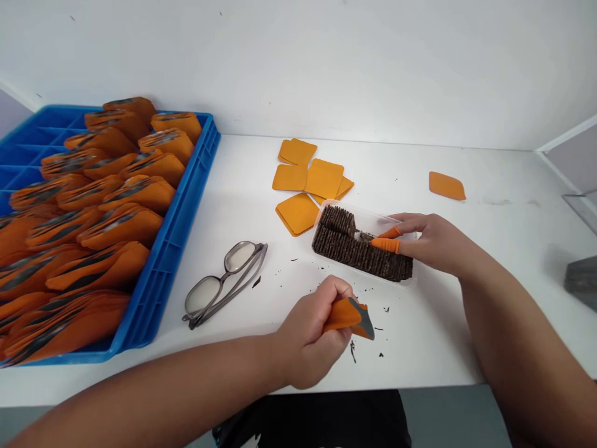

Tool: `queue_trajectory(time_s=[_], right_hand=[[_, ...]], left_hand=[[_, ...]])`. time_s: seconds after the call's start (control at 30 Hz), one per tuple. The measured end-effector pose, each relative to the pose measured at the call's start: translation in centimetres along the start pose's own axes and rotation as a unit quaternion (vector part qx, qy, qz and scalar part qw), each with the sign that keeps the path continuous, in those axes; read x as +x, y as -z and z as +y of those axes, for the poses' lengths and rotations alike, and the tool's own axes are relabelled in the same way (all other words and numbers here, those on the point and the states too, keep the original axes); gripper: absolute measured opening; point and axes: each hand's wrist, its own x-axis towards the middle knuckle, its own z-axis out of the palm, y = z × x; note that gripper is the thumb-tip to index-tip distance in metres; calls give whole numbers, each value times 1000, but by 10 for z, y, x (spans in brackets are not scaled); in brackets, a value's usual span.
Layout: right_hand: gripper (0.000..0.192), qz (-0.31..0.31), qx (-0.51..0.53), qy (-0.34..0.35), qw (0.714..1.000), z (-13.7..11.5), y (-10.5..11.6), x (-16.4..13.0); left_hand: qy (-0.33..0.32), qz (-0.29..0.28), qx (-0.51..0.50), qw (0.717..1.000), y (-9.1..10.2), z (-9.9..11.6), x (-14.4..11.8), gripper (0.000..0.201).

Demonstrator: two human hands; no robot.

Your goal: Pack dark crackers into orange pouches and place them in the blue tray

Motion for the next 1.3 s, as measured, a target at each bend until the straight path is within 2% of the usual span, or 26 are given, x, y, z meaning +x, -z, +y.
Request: queue_trajectory(time_s=[0.2, 0.37, 0.6, 0.77, 0.97, 1.17, 1.3], right_hand=[[39, -1, 12, -8, 1000, 3, 2, 4], [36, -3, -4, -11, 1000, 6, 2, 6], [27, 48, -30, -26, 998, 5, -2, 5], [26, 30, -33, 4, 999, 9, 0, 4], [24, 0, -65, -43, 997, 12, 5, 8], [43, -10, -76, -32, 997, 25, 8, 12], [42, -11, -80, -40, 996, 24, 8, 14]], left_hand=[[55, 7, 16, 998, -2, 3, -1, 29], [68, 8, 16, 998, -4, 1, -2, 31], [70, 1, 1, 998, -3, -4, -2, 31], [70, 8, 2, 998, -3, -4, -2, 32], [66, 5, 6, 998, -4, -5, 0, 30], [63, -8, 12, 998, -2, -5, 1, 29], [68, -15, 39, 997, 0, -4, 3, 30]])
